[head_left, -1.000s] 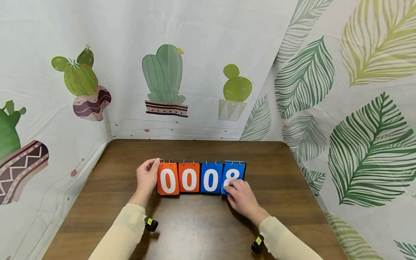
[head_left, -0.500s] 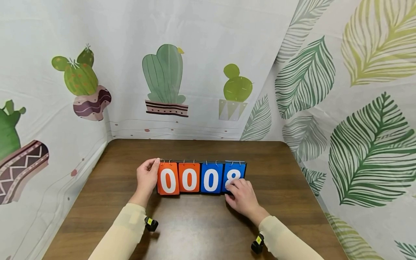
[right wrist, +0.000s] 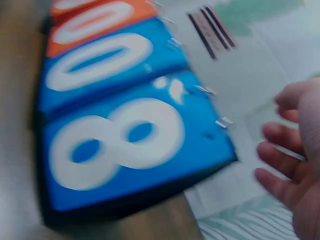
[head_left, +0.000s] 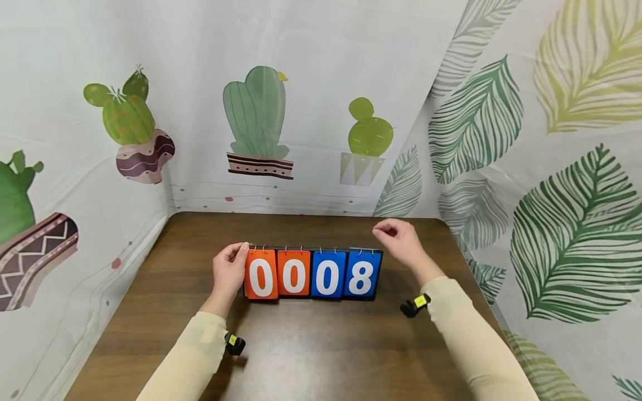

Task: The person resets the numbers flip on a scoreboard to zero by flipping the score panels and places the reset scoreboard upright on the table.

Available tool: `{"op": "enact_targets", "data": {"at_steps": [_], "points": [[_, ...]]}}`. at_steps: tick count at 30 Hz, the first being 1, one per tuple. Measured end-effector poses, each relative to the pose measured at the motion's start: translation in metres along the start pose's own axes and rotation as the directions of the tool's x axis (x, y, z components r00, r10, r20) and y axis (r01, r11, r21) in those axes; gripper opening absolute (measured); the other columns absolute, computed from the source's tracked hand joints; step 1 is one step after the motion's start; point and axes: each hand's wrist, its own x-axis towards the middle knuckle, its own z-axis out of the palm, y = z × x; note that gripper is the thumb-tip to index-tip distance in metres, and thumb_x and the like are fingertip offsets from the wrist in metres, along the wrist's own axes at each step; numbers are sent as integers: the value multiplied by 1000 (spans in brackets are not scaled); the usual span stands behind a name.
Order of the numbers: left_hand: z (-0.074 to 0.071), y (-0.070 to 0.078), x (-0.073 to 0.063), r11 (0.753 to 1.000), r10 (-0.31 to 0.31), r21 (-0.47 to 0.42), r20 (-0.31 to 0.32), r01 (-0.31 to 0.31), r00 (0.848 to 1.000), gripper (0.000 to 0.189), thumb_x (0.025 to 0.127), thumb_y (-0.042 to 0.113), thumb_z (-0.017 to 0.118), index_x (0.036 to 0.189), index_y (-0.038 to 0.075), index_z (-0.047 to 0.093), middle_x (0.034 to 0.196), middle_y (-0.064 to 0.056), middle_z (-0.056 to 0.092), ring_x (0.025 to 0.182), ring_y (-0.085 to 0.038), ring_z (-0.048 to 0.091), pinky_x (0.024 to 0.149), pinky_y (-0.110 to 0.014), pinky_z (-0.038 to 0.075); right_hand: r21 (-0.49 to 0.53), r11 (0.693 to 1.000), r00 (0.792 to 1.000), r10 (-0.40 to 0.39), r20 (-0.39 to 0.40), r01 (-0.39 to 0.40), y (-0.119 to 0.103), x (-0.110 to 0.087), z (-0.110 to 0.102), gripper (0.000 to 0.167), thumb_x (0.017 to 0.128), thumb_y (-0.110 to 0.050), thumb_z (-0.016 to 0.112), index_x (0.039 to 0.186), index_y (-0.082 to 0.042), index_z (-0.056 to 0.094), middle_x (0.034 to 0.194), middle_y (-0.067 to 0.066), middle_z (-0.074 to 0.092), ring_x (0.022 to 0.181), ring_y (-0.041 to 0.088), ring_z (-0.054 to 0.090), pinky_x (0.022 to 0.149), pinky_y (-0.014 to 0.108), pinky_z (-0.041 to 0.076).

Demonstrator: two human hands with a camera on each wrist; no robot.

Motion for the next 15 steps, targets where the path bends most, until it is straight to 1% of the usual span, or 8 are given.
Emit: {"op": "enact_targets", "data": {"at_steps": [2, 4, 5, 6, 9, 11, 13, 15], "points": [[0, 0, -1, 1000, 7, 2, 2, -7, 1000, 36, 97, 40, 71, 111, 7, 76, 90, 9, 71, 80, -6, 65, 69, -16, 54, 10, 998, 994, 67, 88, -69, 7, 12, -7, 19, 97, -24, 72, 108, -10, 78, 101, 11, 76, 85, 17, 64, 78, 29, 55], [1, 0, -1, 1000, 14, 0, 2, -14, 1000, 36, 97, 38, 71, 111, 6, 76, 91, 9, 71, 80, -5, 64, 69, -16, 54, 27, 988, 968, 144, 206, -153, 16, 23, -10, 27, 100, -28, 69, 116, -7, 75, 111, 16, 76, 93, 20, 68, 87, 37, 58], [1, 0, -1, 1000, 18, -5, 1, -18, 1000, 35, 97, 38, 71, 110, 5, 76, 91, 8, 71, 80, -5, 64, 69, -16, 54, 34, 979, 945, 187, 270, -203, 21, 27, -10, 31, 101, -31, 67, 120, -7, 74, 115, 17, 75, 98, 22, 69, 91, 41, 58], [1, 0, -1, 1000, 22, -12, 0, -22, 1000, 35, 97, 37, 72, 110, 5, 76, 90, 8, 71, 80, -5, 64, 69, -16, 54, 43, 965, 915, 230, 332, -258, 24, 31, -9, 36, 101, -33, 66, 123, -6, 73, 120, 19, 74, 104, 25, 70, 96, 47, 57], [0, 0, -1, 999, 28, -22, -5, -28, 1000, 34, 98, 36, 71, 110, 4, 76, 91, 9, 71, 80, -5, 64, 69, -15, 54, 29, 915, 801, 338, 494, -403, 38, 39, 0, 45, 101, -42, 64, 127, -7, 71, 129, 17, 71, 116, 28, 68, 105, 55, 51], [0, 0, -1, 999, 27, -23, -6, -27, 1000, 34, 98, 35, 71, 111, 4, 76, 91, 8, 72, 80, -5, 64, 70, -15, 53, -3, 887, 731, 382, 565, -462, 46, 41, 8, 47, 100, -48, 63, 126, -9, 72, 127, 14, 72, 116, 28, 67, 105, 55, 51], [0, 0, -1, 1000, 21, -20, -7, -21, 1000, 35, 98, 36, 71, 112, 4, 76, 92, 8, 72, 81, -5, 65, 70, -15, 54, -17, 858, 682, 420, 599, -514, 55, 41, 17, 46, 99, -50, 63, 121, -11, 74, 122, 11, 72, 111, 26, 66, 101, 50, 53], [1, 0, 0, 1000, 13, -19, -4, -13, 1000, 36, 97, 37, 71, 112, 5, 76, 92, 8, 72, 81, -5, 65, 70, -16, 54, -15, 842, 655, 430, 621, -539, 61, 38, 25, 44, 99, -48, 63, 115, -10, 76, 114, 12, 74, 103, 27, 68, 96, 46, 57]]}}
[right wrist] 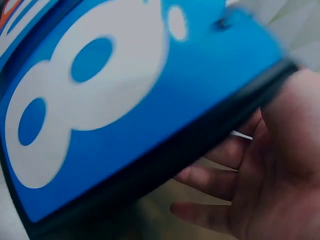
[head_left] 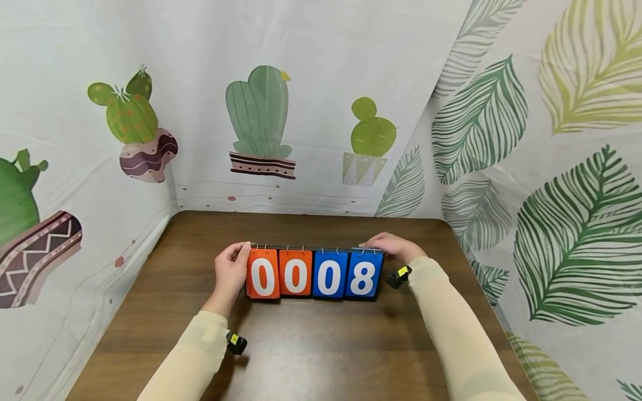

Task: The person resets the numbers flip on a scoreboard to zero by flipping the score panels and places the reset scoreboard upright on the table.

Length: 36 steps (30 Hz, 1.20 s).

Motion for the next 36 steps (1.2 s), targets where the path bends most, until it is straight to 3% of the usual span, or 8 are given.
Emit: {"op": "enact_targets", "data": {"at_steps": [5, 11, 16, 20, 25, 27, 31, 36], "points": [[0, 1, 0, 1000, -18, -9, 6, 18, 1000, 36, 97, 37, 72, 113, 5, 76, 89, 13, 71, 79, -4, 65, 69, -16, 54, 29, 1000, 1000, 10, 20, -11, 13, 13, 12, 37, 98, -39, 62, 105, -7, 78, 91, 8, 77, 81, 22, 71, 80, 39, 61], [-1, 7, -1, 999, -48, 2, 16, 48, 999, 31, 99, 29, 70, 114, 2, 75, 84, 20, 68, 79, -3, 64, 69, -17, 54, -4, 1000, 998, 16, -53, -16, 16, 19, 17, 26, 96, -26, 62, 87, -5, 75, 70, -1, 67, 64, 16, 63, 65, 32, 58], [-1, 0, 0, 1000, -27, -2, 5, 27, 1000, 36, 97, 38, 72, 112, 6, 76, 90, 11, 71, 80, -5, 65, 69, -16, 54, -130, 991, 989, -60, -136, 42, 8, 19, 17, 24, 96, -13, 61, 94, 6, 75, 73, 1, 68, 63, 15, 60, 63, 28, 55], [-1, 0, 0, 1000, -19, 2, 0, 19, 1000, 37, 97, 41, 71, 112, 7, 76, 95, 4, 72, 82, -8, 65, 69, -17, 54, -207, 977, 982, -88, -169, 52, 5, 17, 16, 27, 98, -14, 60, 101, 8, 75, 82, 8, 72, 70, 17, 61, 68, 29, 55], [0, -1, 0, 1000, -26, 1, -1, 26, 1000, 36, 97, 41, 71, 111, 8, 76, 95, 4, 72, 82, -9, 65, 69, -18, 55, -148, 989, 992, 2, -122, -21, 6, 15, 16, 30, 100, -20, 59, 108, 5, 74, 85, 9, 73, 70, 17, 64, 69, 33, 60], [0, -1, -1, 1000, -26, 6, 0, 26, 1000, 36, 97, 41, 71, 111, 8, 76, 95, 4, 73, 82, -9, 65, 69, -18, 55, -123, 992, 994, 27, -109, -40, 7, 15, 15, 29, 100, -20, 59, 104, 5, 74, 78, 5, 70, 66, 16, 63, 65, 33, 60], [0, 0, -1, 1000, -23, 11, -3, 23, 1000, 37, 97, 40, 71, 112, 7, 76, 95, 3, 72, 81, -8, 65, 69, -17, 54, -180, 984, 993, -37, -116, 16, 7, 16, 15, 28, 99, -16, 57, 90, 5, 73, 67, -1, 63, 60, 14, 59, 59, 30, 56], [0, 0, 0, 1000, -16, 18, -7, 16, 1000, 37, 97, 40, 71, 112, 6, 76, 95, 5, 72, 82, -7, 64, 70, -16, 54, -265, 963, 991, -72, -110, 40, 3, 16, 13, 27, 99, -15, 57, 88, 1, 76, 73, 4, 68, 64, 17, 61, 63, 33, 58]]}}
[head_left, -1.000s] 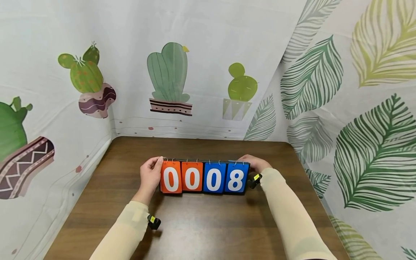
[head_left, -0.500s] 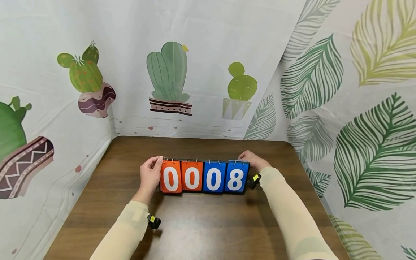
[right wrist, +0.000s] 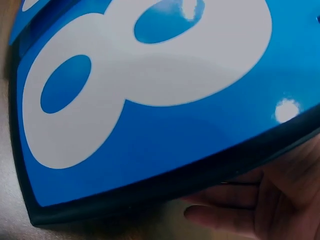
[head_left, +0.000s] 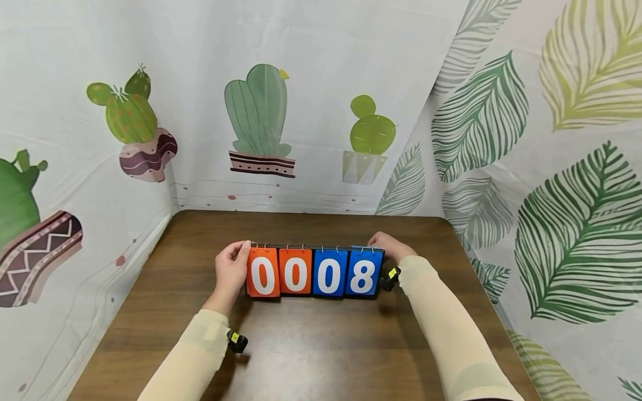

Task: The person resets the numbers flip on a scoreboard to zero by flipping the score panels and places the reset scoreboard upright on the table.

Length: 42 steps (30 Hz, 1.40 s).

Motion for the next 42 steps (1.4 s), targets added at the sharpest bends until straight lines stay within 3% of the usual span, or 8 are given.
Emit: {"op": "enact_targets", "data": {"at_steps": [4, 10, 18, 25, 30, 33, 37, 42], "points": [[-1, -1, 1, 1000, 1, -6, -1, -1, 1000, 37, 97, 39, 71, 112, 6, 76, 93, 7, 72, 81, -6, 65, 69, -17, 54, -18, 1000, 1000, 10, 20, -9, -3, 1, -1, 27, 99, -17, 58, 99, 2, 77, 85, 12, 74, 68, 20, 66, 64, 37, 61], [-1, 1, 0, 1000, -4, -9, 3, 4, 1000, 37, 97, 41, 72, 112, 7, 76, 93, 7, 72, 82, -7, 65, 70, -17, 54, 72, 993, 995, 92, 41, -94, 1, 4, 1, 36, 102, -24, 58, 122, 4, 69, 108, 19, 72, 86, 25, 68, 77, 44, 63], [0, 3, 0, 1000, -20, 20, 7, 20, 1000, 38, 97, 44, 70, 113, 10, 76, 102, -4, 72, 85, -12, 64, 71, -17, 54, 111, 993, 998, 55, -23, -52, 9, 12, 8, 23, 101, -18, 62, 103, 4, 69, 95, 13, 70, 83, 21, 62, 74, 32, 59], [2, 2, 0, 999, -8, 41, 13, 7, 1000, 39, 98, 42, 68, 114, 7, 75, 102, -8, 72, 84, -10, 63, 70, -17, 53, 155, 984, 993, 102, -59, -92, 15, 12, 12, 36, 103, -35, 63, 83, -6, 67, 77, 2, 64, 77, 19, 61, 71, 28, 53], [2, 3, -1, 999, -7, 45, 10, 7, 1000, 38, 99, 42, 68, 114, 7, 75, 104, -9, 73, 83, -9, 63, 70, -16, 53, 205, 964, 983, 182, -37, -170, 18, 8, 11, 53, 98, -54, 62, 108, -2, 65, 100, 9, 65, 96, 24, 61, 88, 37, 54], [2, 5, -2, 999, -21, 40, 8, 20, 1000, 37, 99, 41, 68, 114, 8, 76, 105, -9, 73, 84, -9, 64, 71, -16, 53, 260, 944, 977, 214, -21, -202, 21, 5, 10, 56, 96, -55, 66, 115, -2, 63, 109, 14, 67, 101, 27, 63, 93, 41, 56], [1, 7, -3, 998, -33, 45, 7, 33, 999, 36, 98, 41, 69, 114, 10, 76, 107, -12, 73, 85, -11, 64, 71, -16, 54, 303, 942, 985, 166, -56, -141, 25, 7, 9, 36, 96, -45, 69, 89, -9, 68, 86, 5, 71, 88, 23, 64, 82, 33, 56], [0, 8, -4, 998, -39, 57, 1, 39, 999, 37, 98, 43, 68, 115, 10, 75, 109, -14, 73, 86, -14, 64, 71, -16, 54, 339, 936, 988, 133, -83, -97, 23, 9, 12, 36, 98, -40, 68, 72, -15, 64, 71, -3, 66, 79, 20, 62, 73, 29, 52]]}}
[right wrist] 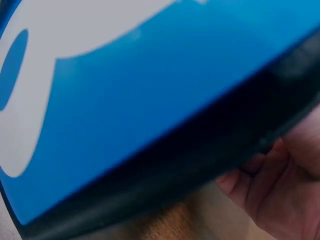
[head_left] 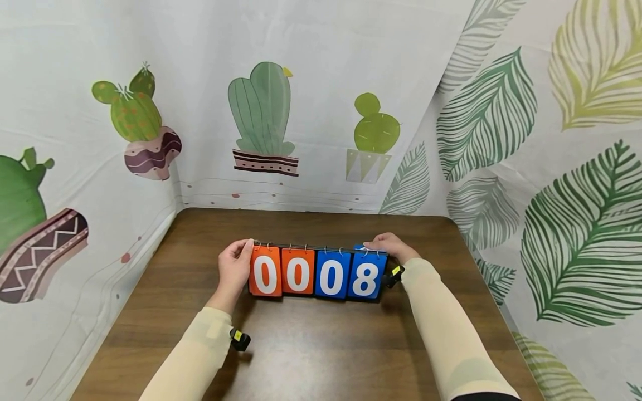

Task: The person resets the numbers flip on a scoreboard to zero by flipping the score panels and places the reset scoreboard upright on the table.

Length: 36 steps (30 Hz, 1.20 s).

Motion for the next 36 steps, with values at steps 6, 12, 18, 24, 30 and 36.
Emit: {"op": "enact_targets", "data": {"at_steps": [6, 12, 18, 24, 30, 36], "points": [[-1, -1, 1, 1000, -4, 16, 2, 4, 1000, 38, 99, 44, 67, 116, 11, 75, 110, -13, 73, 87, -13, 64, 72, -16, 53, -7, 1000, 999, 18, 27, -18, -1, -2, 3, 37, 99, -40, 67, 75, -13, 68, 71, -1, 68, 76, 20, 65, 70, 28, 55], [0, -2, 2, 1000, 21, 1, 1, -21, 1000, 39, 99, 43, 68, 114, 9, 76, 108, -14, 73, 84, -10, 64, 70, -16, 53, -1, 1000, 999, 11, 40, -11, 0, -2, 1, 37, 101, -40, 65, 77, -12, 69, 71, -2, 69, 75, 19, 65, 70, 26, 56], [0, -1, 1, 1000, 16, 20, -12, -15, 1000, 38, 98, 44, 68, 113, 9, 77, 105, -12, 73, 83, -10, 63, 69, -17, 53, 7, 1000, 1000, 4, 19, -4, 0, -1, 0, 37, 101, -38, 65, 76, -12, 70, 71, -4, 68, 75, 18, 64, 71, 25, 53], [1, 1, 1, 1000, 25, 6, -25, -25, 999, 37, 98, 43, 69, 111, 10, 77, 105, -13, 74, 82, -11, 64, 69, -17, 54, -59, 997, 996, -53, -67, 49, -2, 2, -3, 37, 98, -38, 71, 71, -12, 71, 67, -7, 64, 77, 16, 60, 69, 26, 48], [2, -2, 3, 1000, 9, -15, -28, -9, 1000, 37, 97, 45, 70, 112, 12, 78, 106, -11, 75, 82, -9, 65, 68, -17, 54, -155, 985, 990, -92, -109, 74, -2, 4, -5, 36, 96, -37, 73, 72, -10, 75, 68, -8, 64, 78, 16, 58, 67, 27, 44], [2, -3, 5, 1000, 2, -18, -24, -3, 1000, 38, 96, 46, 70, 112, 13, 78, 106, -10, 75, 83, -11, 66, 69, -18, 55, -205, 976, 991, -95, -91, 75, -7, -1, -10, 38, 96, -40, 72, 76, -8, 76, 68, -5, 65, 76, 18, 59, 65, 27, 46]]}}
